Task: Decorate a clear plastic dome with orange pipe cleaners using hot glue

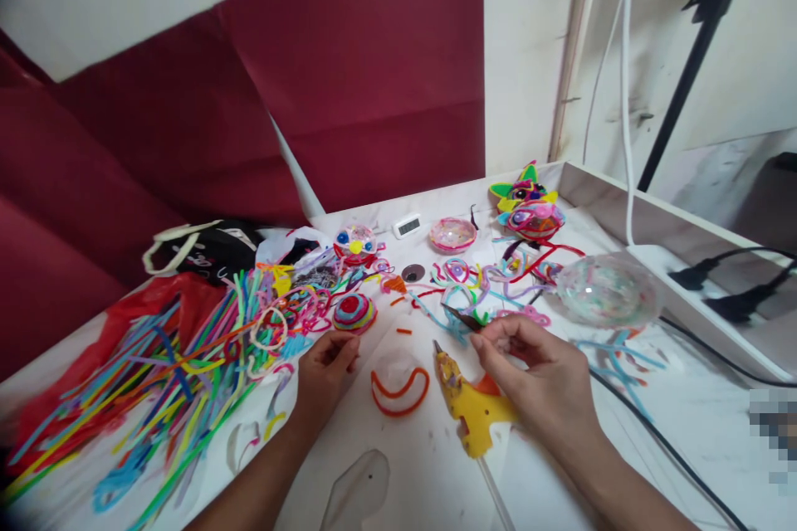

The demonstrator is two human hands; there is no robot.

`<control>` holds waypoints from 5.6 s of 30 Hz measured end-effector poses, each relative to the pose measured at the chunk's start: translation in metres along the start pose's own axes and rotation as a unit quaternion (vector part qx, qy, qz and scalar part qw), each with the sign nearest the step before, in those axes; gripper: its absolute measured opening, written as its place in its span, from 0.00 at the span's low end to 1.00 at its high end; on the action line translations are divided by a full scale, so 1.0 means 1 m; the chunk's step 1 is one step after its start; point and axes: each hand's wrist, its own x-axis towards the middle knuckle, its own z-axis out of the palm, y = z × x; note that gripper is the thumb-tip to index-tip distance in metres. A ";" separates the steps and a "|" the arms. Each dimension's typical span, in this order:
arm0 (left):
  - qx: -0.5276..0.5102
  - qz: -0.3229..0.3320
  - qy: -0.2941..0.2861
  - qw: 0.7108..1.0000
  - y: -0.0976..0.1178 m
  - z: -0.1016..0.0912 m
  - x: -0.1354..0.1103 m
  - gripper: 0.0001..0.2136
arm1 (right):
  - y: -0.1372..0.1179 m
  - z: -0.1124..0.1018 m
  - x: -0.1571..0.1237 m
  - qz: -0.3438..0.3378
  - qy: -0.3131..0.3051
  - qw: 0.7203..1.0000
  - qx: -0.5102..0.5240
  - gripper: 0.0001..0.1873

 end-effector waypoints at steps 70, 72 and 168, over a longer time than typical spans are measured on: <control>-0.045 0.049 -0.002 0.998 -0.003 0.003 -0.002 0.09 | -0.011 0.066 0.145 -0.090 -0.288 0.809 -0.504 0.12; -0.029 0.057 -0.022 0.998 -0.006 0.002 -0.002 0.09 | 0.004 0.078 0.151 -0.071 -0.309 0.800 -0.510 0.15; -0.098 0.052 -0.187 0.976 0.042 -0.003 -0.017 0.12 | -0.053 0.040 -0.011 -0.392 -0.284 0.831 -0.274 0.08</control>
